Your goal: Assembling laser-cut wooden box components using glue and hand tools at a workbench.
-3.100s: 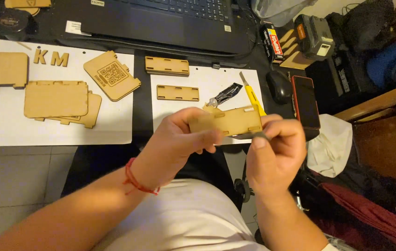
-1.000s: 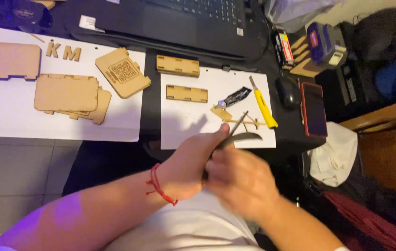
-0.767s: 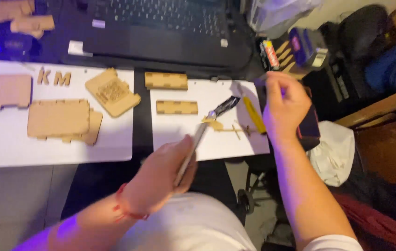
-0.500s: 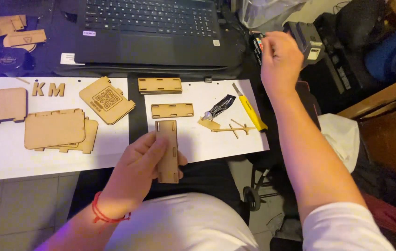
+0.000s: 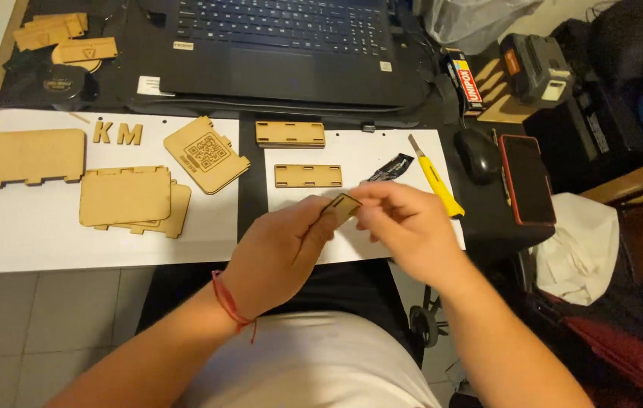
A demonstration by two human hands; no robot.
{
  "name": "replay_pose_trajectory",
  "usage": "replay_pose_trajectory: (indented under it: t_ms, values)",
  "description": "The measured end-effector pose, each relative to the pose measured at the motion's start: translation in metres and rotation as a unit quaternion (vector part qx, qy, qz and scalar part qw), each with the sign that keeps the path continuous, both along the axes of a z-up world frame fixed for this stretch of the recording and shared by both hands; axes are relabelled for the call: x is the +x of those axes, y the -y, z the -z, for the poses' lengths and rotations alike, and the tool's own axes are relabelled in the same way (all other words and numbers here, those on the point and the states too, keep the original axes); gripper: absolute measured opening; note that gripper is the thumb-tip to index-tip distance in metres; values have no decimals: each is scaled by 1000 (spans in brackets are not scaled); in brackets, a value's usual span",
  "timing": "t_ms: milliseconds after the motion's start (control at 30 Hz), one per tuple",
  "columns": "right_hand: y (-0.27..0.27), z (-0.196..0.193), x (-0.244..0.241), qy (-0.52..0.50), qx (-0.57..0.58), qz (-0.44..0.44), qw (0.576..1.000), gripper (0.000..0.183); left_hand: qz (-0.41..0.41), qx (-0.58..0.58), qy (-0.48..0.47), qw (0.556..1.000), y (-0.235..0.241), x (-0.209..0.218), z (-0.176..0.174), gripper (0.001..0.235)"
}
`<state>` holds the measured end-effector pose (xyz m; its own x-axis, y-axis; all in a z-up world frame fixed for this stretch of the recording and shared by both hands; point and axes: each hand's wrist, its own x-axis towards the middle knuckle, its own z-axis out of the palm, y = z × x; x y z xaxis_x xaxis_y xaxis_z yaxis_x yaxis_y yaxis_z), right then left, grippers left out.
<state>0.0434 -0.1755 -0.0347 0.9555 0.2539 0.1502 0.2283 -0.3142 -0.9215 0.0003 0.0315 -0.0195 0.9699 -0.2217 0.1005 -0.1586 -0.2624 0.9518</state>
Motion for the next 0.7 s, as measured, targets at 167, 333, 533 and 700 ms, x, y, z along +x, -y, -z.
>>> replay_pose_trajectory:
  t_ms: [167, 333, 533, 700]
  values:
    - [-6, 13, 1, 11, 28, -23, 999, 13, 1, 63, 41, 997, 0, -1, -1, 25]
    - [-5, 4, -13, 151, -212, -79, 962, 18, -17, 115, -103, 988, -14, -8, -5, 26]
    - [61, -2, 11, 195, -289, 106, 931, 18, -21, 276, 13, 961, -39, 0, 26, 36]
    - [110, -6, 47, 139, -323, 200, 914, 20, -22, 327, 157, 932, -36, 9, 35, 31]
